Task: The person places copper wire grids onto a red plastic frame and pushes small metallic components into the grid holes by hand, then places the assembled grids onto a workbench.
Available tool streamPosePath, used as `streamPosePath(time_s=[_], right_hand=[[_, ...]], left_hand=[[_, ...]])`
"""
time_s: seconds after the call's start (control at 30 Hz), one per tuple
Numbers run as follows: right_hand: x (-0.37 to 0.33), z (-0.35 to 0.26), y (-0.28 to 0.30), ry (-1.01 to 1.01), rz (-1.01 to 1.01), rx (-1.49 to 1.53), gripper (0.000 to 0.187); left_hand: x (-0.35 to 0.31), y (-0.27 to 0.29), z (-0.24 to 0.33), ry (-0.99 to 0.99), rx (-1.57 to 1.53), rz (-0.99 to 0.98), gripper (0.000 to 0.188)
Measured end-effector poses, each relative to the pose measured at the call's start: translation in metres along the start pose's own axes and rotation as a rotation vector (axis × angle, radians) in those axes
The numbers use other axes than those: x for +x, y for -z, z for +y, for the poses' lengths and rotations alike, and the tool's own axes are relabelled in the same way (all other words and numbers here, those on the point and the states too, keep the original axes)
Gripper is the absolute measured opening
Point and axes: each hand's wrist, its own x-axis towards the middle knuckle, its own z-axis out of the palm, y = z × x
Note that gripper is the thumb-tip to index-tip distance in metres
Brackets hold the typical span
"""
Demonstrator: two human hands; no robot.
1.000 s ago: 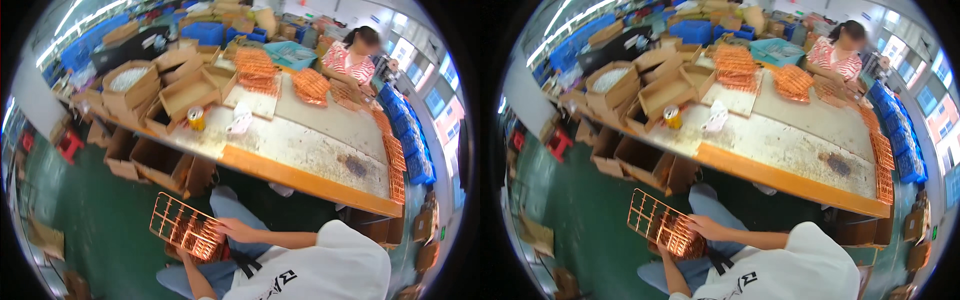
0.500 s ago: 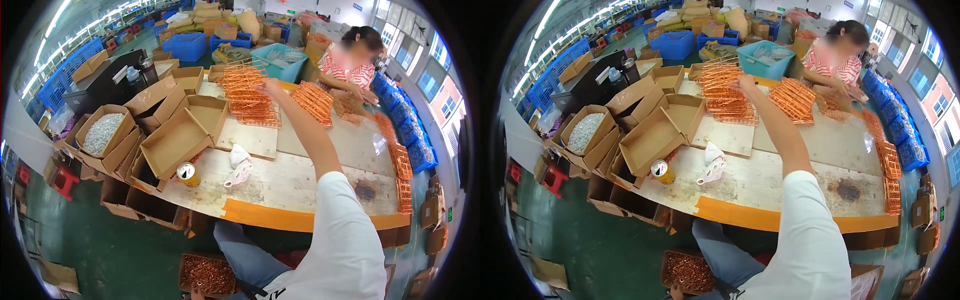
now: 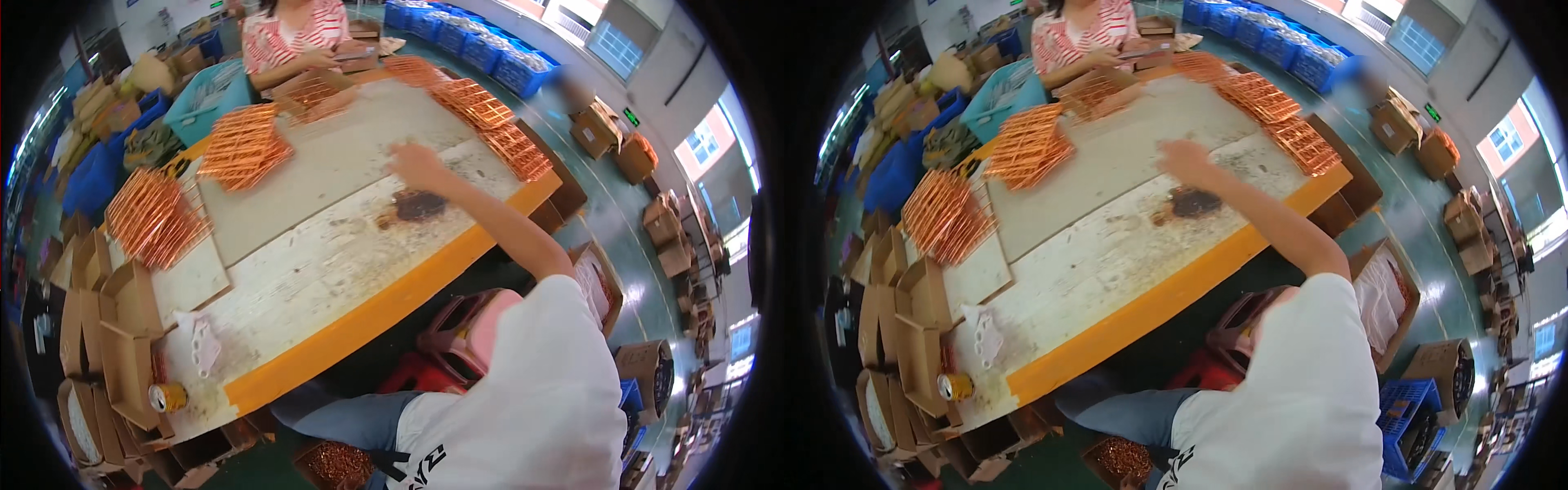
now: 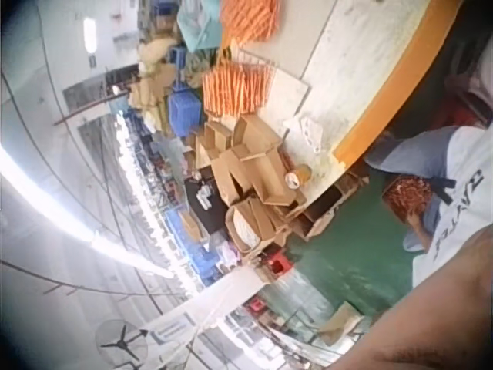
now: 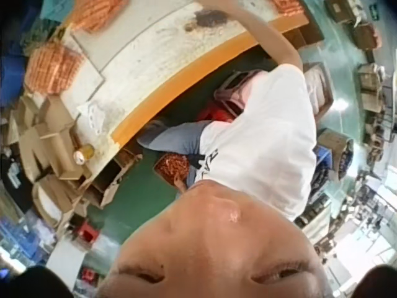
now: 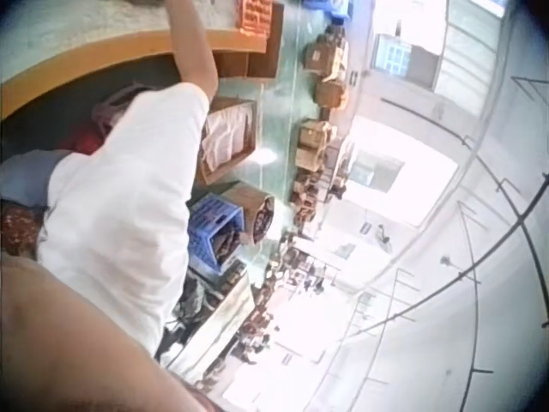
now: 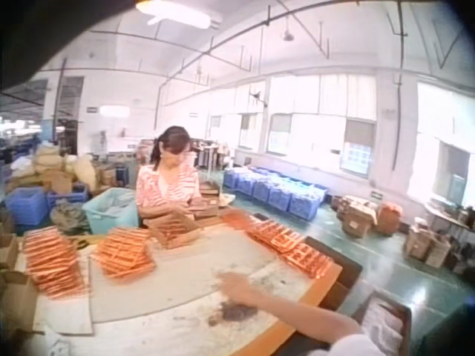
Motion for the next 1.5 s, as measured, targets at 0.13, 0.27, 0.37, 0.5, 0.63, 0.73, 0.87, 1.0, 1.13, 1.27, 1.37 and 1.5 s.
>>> streamPosePath(time_s=[0.13,0.27,0.37,0.5,0.63,0.73,0.87,1.0,1.13,1.27,1.37,1.5], right_hand=[[-0.051,0.208,0.020,-0.590,0.139,-0.478,0.072],[-0.094,0.288,0.008,-0.814,-0.183,-0.340,0.082],[-0.106,0.301,0.015,-0.694,-0.201,-0.312,0.075],[-0.114,0.289,0.041,-0.569,-0.047,-0.303,0.056],[-0.136,0.301,0.057,-0.420,0.122,-0.570,0.034],[-0.168,0.320,0.090,-0.347,0.252,-0.693,0.029],[-0.179,0.211,0.114,-0.136,0.442,-0.699,0.034],[-0.248,-0.025,0.088,0.265,0.479,-0.188,0.047],[-0.344,-0.180,0.026,0.678,0.086,0.180,0.048],[-0.339,-0.235,0.018,0.938,-0.165,0.843,0.033],[-0.318,-0.313,-0.021,0.678,-0.497,1.232,0.052],[-0.333,-0.384,-0.114,0.430,-1.948,1.209,0.032]], left_hand=[[-0.003,-0.014,0.020,-0.009,0.072,-0.020,0.027],[-0.017,-0.004,0.036,-0.057,0.080,0.042,0.023],[-0.023,0.005,0.059,-0.132,0.085,0.087,0.020],[-0.040,0.012,0.101,-0.328,0.043,0.212,0.017],[-0.072,-0.027,0.183,-0.655,0.049,0.441,0.010],[-0.097,-0.096,0.249,-0.872,-0.085,0.469,0.009],[-0.150,-0.181,0.314,-0.897,-0.391,-0.073,0.015],[-0.195,-0.245,0.339,-0.708,-0.819,-0.827,0.070],[-0.202,-0.185,0.307,-0.556,-1.203,-0.494,0.072],[-0.204,-0.089,0.218,-0.609,-1.162,-0.034,0.057],[-0.211,-0.034,0.157,-0.582,-1.111,0.026,0.047],[-0.185,-0.030,0.098,-0.584,-1.184,0.309,0.044]])
